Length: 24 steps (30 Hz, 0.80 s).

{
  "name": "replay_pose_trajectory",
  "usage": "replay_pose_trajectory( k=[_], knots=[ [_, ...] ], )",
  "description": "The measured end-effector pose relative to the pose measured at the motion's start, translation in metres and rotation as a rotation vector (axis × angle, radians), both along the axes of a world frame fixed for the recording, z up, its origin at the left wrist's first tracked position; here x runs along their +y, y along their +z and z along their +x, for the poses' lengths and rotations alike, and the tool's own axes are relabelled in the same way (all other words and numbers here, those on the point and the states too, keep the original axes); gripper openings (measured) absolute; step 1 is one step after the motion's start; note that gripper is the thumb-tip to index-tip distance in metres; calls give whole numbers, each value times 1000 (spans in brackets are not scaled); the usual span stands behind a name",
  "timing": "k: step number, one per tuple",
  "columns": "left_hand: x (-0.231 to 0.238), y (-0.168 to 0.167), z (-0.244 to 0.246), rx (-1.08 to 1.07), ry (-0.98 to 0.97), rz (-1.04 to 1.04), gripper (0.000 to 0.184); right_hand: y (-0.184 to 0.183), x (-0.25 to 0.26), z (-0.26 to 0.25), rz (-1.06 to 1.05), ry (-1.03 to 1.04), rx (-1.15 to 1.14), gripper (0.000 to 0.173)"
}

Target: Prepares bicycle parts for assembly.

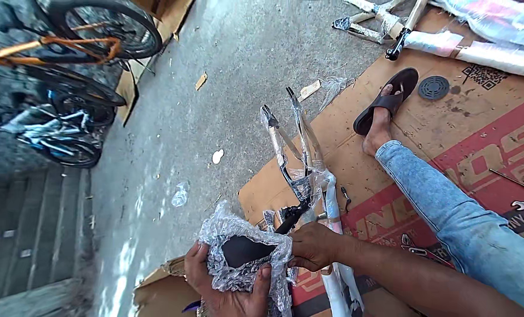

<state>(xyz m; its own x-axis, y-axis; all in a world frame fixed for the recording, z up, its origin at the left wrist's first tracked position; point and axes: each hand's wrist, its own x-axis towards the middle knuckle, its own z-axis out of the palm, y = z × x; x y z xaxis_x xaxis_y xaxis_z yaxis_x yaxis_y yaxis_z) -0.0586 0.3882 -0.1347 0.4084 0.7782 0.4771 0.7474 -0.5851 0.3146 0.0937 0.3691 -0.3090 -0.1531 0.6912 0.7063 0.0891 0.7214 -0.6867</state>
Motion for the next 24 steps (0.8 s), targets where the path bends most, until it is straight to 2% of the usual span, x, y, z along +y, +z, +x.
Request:
replay_pose_trajectory(
  k=[9,12,17,21,24],
  knots=[
    [-1,1,-7,-3,-14,-61,114,13,-46,-35,-303,-81,306,48],
    [0,4,-7,1,-22,-75,115,14,-49,-43,-339,-88,368,49],
    [-9,17,16,39,40,-107,112,2,-51,-37,-296,-31,228,49],
    [-13,0,22,-28,22,-88,115,0,-48,-24,-299,-73,219,37],
    [-18,-1,20,-3,99,-85,115,3,-56,-18,-340,-100,237,32]
  ],
)
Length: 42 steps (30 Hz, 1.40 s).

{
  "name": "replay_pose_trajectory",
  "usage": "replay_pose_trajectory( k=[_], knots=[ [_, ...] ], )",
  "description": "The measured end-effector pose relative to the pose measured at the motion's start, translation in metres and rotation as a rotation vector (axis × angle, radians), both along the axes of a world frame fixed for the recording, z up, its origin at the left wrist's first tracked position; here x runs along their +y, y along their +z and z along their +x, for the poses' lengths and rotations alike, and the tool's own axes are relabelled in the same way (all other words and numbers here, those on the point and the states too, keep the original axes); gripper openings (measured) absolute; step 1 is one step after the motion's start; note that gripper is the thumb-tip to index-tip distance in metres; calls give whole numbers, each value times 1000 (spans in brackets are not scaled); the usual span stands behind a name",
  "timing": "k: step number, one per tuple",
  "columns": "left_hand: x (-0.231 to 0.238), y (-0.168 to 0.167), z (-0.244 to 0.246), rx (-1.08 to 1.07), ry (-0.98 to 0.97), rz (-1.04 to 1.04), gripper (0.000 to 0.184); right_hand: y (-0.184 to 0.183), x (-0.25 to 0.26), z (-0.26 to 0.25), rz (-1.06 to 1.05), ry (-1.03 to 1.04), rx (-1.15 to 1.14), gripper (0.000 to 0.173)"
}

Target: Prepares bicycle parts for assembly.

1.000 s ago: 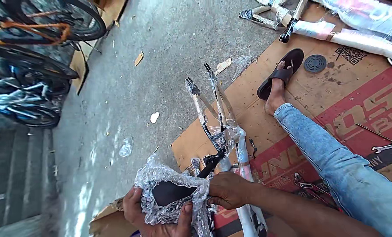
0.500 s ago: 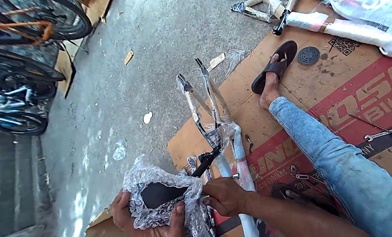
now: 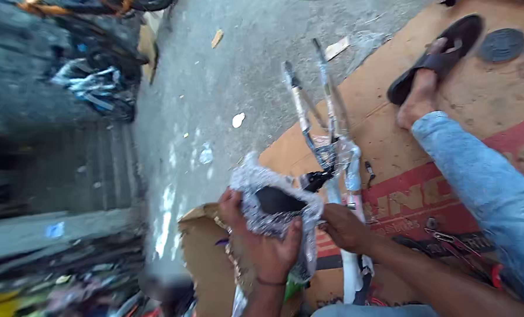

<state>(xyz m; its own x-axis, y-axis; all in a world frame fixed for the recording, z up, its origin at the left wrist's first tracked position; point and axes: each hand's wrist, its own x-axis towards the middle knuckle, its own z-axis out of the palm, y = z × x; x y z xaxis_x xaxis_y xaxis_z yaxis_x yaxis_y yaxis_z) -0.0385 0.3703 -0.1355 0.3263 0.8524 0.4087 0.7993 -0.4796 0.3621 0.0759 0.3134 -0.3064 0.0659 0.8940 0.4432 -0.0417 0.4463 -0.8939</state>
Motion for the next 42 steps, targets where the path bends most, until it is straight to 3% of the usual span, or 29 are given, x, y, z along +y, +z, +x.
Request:
replay_pose_trajectory(
  k=[6,27,38,42],
  knots=[
    [-2,9,6,55,85,7,104,11,-1,-17,-54,-85,124,32],
    [-8,14,16,55,124,44,100,-16,-4,-1,3,-74,-166,41],
    [-9,16,18,42,100,34,98,-2,-9,-2,-125,-123,96,40],
    [-7,13,16,50,113,42,99,0,-2,2,-45,-72,-6,36]
  ],
)
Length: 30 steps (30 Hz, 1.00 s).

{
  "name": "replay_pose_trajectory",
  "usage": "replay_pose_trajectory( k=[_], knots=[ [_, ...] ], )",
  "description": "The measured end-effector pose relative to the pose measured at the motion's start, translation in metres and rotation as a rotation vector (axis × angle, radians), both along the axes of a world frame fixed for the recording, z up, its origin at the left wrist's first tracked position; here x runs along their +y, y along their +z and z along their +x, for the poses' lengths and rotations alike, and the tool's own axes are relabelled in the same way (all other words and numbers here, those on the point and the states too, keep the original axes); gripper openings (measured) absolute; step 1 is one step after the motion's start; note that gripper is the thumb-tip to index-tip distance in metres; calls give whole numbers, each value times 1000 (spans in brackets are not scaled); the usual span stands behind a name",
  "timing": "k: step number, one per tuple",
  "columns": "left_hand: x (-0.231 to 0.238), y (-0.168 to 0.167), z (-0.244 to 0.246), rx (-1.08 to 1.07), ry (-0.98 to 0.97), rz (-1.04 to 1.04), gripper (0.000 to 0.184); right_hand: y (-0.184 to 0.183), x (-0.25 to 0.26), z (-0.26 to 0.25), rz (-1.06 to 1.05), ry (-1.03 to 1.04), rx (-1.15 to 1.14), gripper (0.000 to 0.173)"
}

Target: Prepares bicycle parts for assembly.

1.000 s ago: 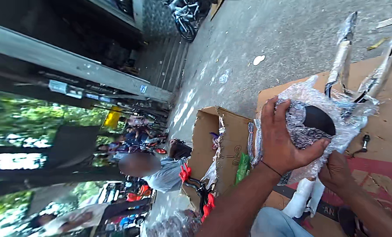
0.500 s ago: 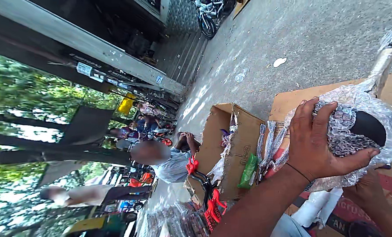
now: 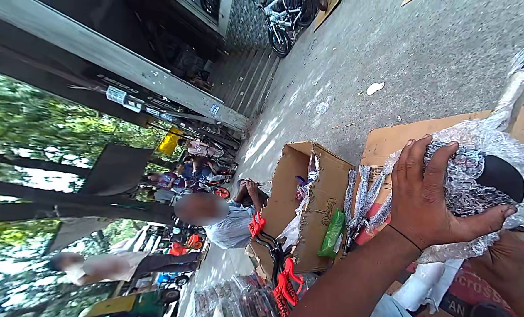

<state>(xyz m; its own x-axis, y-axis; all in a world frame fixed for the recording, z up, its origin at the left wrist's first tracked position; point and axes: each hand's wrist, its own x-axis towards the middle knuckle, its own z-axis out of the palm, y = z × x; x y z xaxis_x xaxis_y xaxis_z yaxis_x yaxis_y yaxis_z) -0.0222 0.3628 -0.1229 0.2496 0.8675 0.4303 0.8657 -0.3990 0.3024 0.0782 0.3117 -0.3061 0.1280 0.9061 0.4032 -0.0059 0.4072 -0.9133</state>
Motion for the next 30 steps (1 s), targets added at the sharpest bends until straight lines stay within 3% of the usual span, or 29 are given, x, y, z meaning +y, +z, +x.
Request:
replay_pose_trajectory(
  k=[4,8,10,14,19,22,24,26,27,28,30],
  knots=[
    [3,-1,-2,0,4,27,100,-9,15,14,90,-39,-228,37],
    [2,-2,-1,0,4,30,100,-12,38,39,327,-76,-536,38],
    [1,-4,-2,-3,5,37,100,-8,40,40,338,-61,-538,39],
    [0,-7,-2,0,-4,38,100,1,20,20,100,-30,-339,47],
    [-2,-7,-2,4,-4,20,98,-25,31,36,204,54,-395,56],
    [2,-10,-2,8,-4,34,100,-25,23,32,160,-6,-357,64],
    [1,-11,-2,14,1,32,101,1,-2,7,16,-67,-167,61],
    [3,-11,-5,17,-3,31,101,33,-36,-24,-301,61,331,33],
    [5,-10,-6,16,-12,29,101,56,-44,-36,-506,116,637,30],
    [6,-10,-6,20,-19,24,101,72,-48,-42,-659,132,850,39],
    [1,-13,0,16,-29,30,101,69,-53,-40,-720,138,941,44]
  ],
)
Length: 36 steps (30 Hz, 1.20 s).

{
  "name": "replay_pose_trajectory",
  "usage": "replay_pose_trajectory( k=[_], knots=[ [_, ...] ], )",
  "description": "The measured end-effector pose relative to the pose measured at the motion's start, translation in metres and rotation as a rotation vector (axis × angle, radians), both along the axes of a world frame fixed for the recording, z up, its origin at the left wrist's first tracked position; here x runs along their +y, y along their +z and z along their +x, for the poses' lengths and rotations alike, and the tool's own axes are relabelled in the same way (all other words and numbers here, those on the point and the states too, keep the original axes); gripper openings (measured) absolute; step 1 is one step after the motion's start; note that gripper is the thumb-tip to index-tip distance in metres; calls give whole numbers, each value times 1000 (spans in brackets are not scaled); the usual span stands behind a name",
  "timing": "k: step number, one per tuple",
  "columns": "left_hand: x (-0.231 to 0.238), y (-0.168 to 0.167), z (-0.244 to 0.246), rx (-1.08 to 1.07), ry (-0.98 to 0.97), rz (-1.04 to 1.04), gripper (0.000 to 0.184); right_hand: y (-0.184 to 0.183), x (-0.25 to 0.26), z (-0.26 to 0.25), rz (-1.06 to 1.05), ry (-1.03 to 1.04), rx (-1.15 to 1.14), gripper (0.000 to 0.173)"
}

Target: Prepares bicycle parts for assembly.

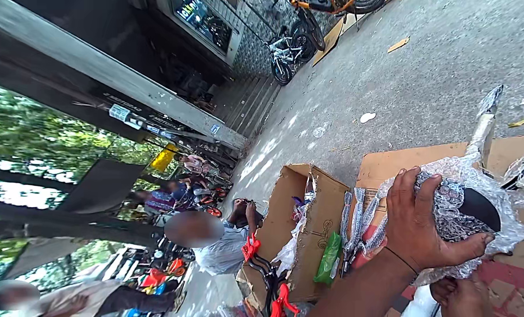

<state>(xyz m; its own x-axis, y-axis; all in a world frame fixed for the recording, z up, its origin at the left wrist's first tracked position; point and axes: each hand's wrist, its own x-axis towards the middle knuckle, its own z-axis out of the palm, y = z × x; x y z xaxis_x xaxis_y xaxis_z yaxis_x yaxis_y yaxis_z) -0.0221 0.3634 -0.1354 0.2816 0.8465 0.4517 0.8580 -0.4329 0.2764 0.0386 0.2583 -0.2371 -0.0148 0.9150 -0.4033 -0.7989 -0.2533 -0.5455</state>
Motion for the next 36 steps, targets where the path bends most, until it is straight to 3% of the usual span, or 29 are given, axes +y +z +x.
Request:
replay_pose_trajectory(
  k=[4,11,15,17,20,22,25,28,30,32,34,36],
  knots=[
    [-5,-3,11,-5,15,30,102,-63,4,22,340,35,-246,34],
    [0,-5,2,-19,31,27,101,-80,10,-4,365,-44,-201,37],
    [-2,-4,1,-14,29,13,101,-94,14,0,426,-94,-328,36],
    [-1,-4,2,-22,27,20,100,-85,13,16,408,12,-194,37],
    [0,-3,-4,-17,39,5,101,-41,10,28,232,120,103,49],
    [1,-1,-7,-6,54,-8,101,-42,14,30,269,98,-49,43],
    [-1,-3,-4,-12,54,-7,102,-58,26,45,484,57,-556,37],
    [1,-4,-4,-24,40,0,101,-73,51,67,736,34,-1046,63],
    [1,-5,-6,-30,40,4,102,-81,65,78,883,53,-1170,67],
    [2,-4,-8,-31,43,5,102,-69,66,79,854,163,-982,55],
    [2,-3,-7,-15,46,4,102,-38,49,72,653,293,-534,25],
    [1,-4,-1,-8,39,4,103,-44,36,61,529,305,-228,23]
  ],
)
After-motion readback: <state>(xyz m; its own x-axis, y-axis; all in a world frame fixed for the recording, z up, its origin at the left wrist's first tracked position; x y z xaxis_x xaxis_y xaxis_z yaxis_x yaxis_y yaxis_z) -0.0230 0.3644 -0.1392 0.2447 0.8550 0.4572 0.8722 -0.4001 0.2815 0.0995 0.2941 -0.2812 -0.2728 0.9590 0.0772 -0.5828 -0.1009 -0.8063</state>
